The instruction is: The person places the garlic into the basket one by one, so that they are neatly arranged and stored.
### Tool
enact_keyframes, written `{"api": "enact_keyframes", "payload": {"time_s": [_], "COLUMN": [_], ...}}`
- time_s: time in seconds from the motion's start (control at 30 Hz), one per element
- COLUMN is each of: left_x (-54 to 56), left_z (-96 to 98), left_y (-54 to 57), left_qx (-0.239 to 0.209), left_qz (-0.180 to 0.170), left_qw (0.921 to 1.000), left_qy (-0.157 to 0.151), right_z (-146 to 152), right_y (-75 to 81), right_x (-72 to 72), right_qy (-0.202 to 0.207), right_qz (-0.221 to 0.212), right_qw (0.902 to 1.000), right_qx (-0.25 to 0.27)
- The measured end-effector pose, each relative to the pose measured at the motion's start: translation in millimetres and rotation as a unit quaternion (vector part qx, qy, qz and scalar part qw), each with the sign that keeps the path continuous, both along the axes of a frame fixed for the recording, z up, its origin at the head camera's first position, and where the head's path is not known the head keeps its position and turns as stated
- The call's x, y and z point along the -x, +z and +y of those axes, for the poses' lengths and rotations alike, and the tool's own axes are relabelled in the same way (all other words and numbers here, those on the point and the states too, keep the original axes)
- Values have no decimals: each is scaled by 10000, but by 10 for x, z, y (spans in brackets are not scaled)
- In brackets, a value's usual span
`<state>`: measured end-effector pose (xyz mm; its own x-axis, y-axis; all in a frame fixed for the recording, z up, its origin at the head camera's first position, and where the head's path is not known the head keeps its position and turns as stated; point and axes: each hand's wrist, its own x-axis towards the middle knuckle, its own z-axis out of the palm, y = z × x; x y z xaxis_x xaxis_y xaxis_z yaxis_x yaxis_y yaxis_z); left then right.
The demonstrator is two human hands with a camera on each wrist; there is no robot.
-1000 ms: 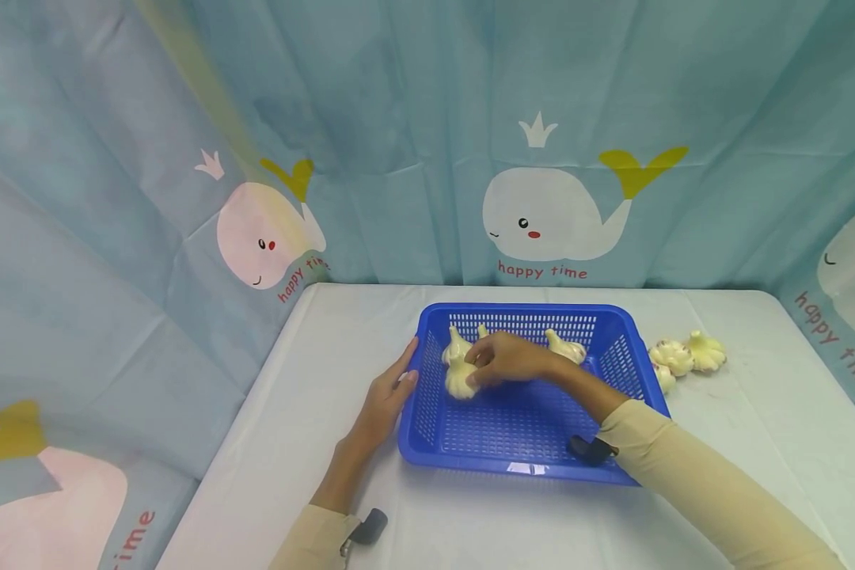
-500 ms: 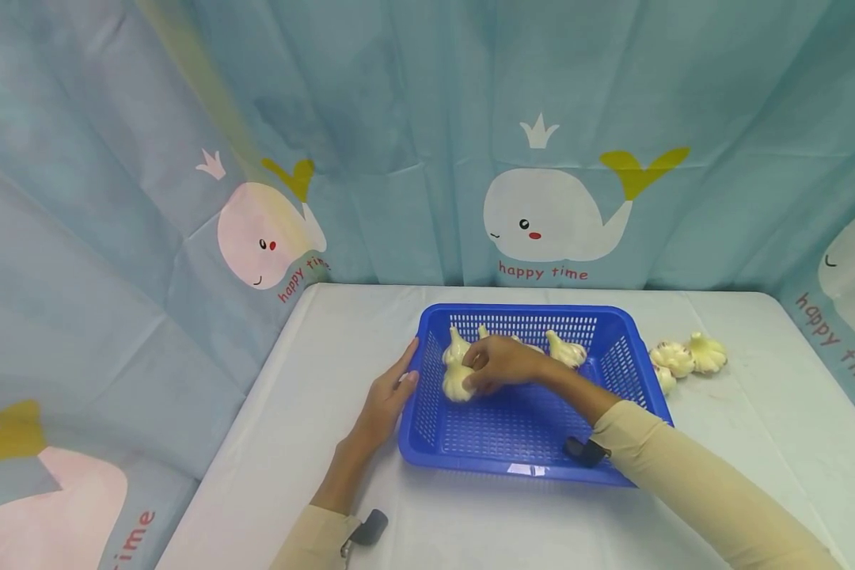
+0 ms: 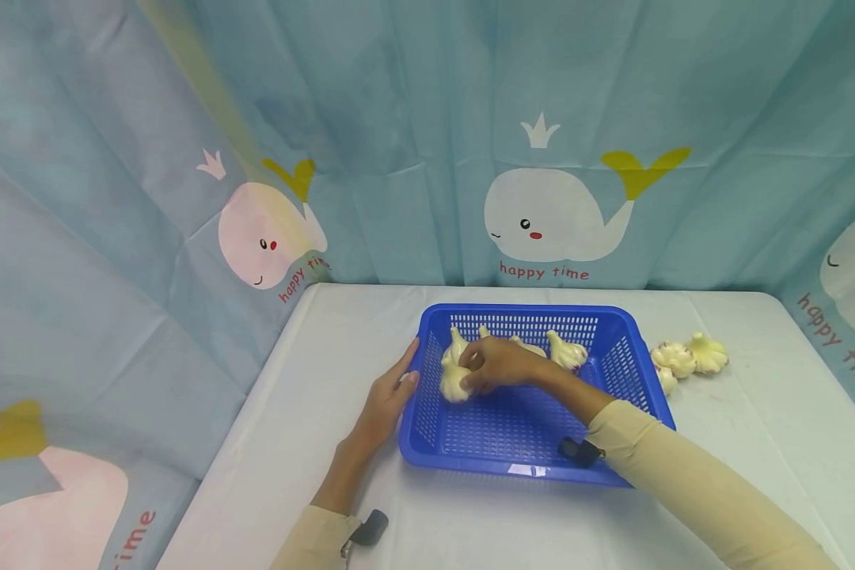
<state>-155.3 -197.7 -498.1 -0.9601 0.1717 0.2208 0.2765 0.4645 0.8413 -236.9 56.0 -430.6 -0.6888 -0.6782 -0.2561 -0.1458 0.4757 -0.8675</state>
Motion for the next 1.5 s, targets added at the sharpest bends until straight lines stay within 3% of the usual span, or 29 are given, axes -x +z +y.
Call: {"api": "enact_keyframes", "payload": {"time_s": [0.33, 0.63, 0.93, 1.5], "left_x": [-5, -6, -6, -18], "left_z": [8, 9, 9, 4], "left_y": [14, 15, 8, 12], "left_qx": [63, 62, 86, 65], "left_qz": [64, 42, 57, 90], "left_qw": [10000, 10000, 9999, 9999], "left_qy": [30, 38, 65, -3], "right_z": [11, 29, 90, 336], "right_y": [12, 31, 89, 354], "right_x": [-6, 11, 36, 13], "right_qy": [124, 36, -50, -276], "right_qz": [-146, 75, -1, 314], "right_qw": [9996, 10000, 9995, 9988], "right_qx": [194, -13, 314, 255]}}
